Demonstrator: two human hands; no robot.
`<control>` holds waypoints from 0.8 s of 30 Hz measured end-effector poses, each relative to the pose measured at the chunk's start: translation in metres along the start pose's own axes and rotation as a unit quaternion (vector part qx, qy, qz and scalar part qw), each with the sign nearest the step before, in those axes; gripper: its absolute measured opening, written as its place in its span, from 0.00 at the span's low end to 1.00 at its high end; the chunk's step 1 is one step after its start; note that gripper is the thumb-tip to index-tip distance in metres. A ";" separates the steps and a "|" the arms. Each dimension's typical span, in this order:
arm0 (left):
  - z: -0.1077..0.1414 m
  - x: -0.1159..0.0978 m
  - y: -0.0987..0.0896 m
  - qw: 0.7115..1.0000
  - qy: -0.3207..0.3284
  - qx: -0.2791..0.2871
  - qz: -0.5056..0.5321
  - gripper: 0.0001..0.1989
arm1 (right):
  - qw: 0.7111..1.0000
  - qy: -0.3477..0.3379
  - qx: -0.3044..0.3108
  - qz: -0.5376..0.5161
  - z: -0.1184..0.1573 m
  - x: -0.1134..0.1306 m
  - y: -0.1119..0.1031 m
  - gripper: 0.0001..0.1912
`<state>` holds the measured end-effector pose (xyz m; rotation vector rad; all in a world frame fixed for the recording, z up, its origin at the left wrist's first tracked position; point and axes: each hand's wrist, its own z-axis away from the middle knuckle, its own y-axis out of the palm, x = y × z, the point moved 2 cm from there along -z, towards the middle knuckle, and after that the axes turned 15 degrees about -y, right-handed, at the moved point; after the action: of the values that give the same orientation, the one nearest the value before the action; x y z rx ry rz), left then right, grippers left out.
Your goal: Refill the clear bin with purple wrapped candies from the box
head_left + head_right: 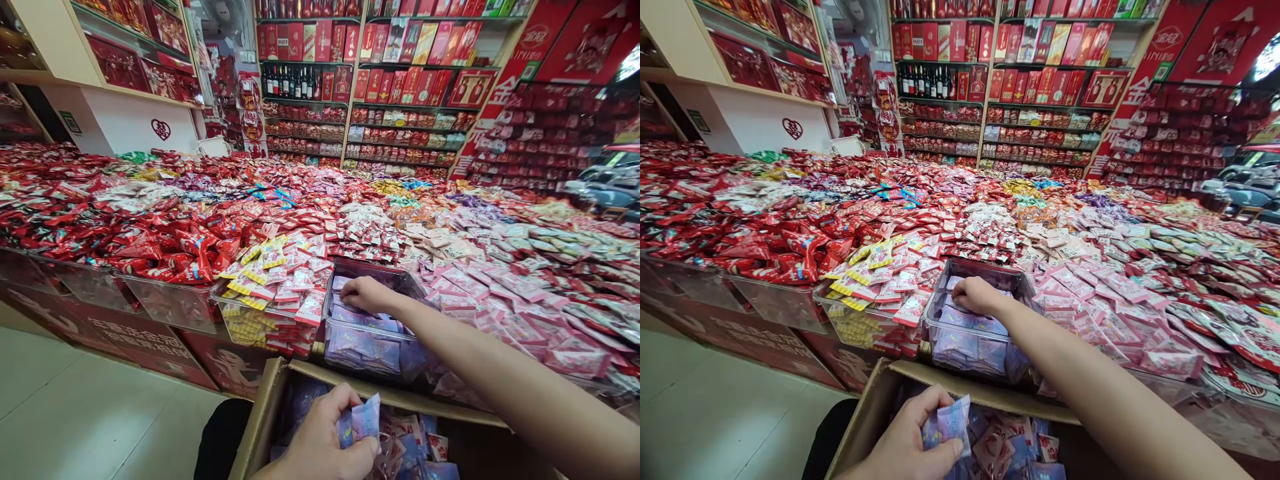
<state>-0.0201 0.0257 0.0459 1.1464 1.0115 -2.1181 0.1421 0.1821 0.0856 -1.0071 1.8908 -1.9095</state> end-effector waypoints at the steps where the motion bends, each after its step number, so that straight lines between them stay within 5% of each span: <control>1: 0.000 0.000 0.000 1.000 0.001 -0.004 -0.006 0.06 | 0.999 0.029 -0.007 0.029 0.002 -0.001 -0.003 0.11; 7: 0.000 0.003 0.002 0.999 0.023 -0.016 -0.021 0.06 | 0.971 0.182 0.048 0.147 0.014 -0.010 -0.014 0.11; 14: 0.001 0.004 0.001 0.999 0.025 -0.016 -0.024 0.07 | 0.954 0.202 0.188 0.115 0.019 -0.005 -0.009 0.14; 24: 0.003 0.000 0.001 0.998 0.048 -0.018 -0.037 0.06 | 0.953 0.221 0.185 0.093 0.019 -0.001 -0.010 0.13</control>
<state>-0.0209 0.0230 0.0462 1.2207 1.1481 -2.1101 0.1575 0.1696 0.0929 -0.2934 1.6533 -2.3890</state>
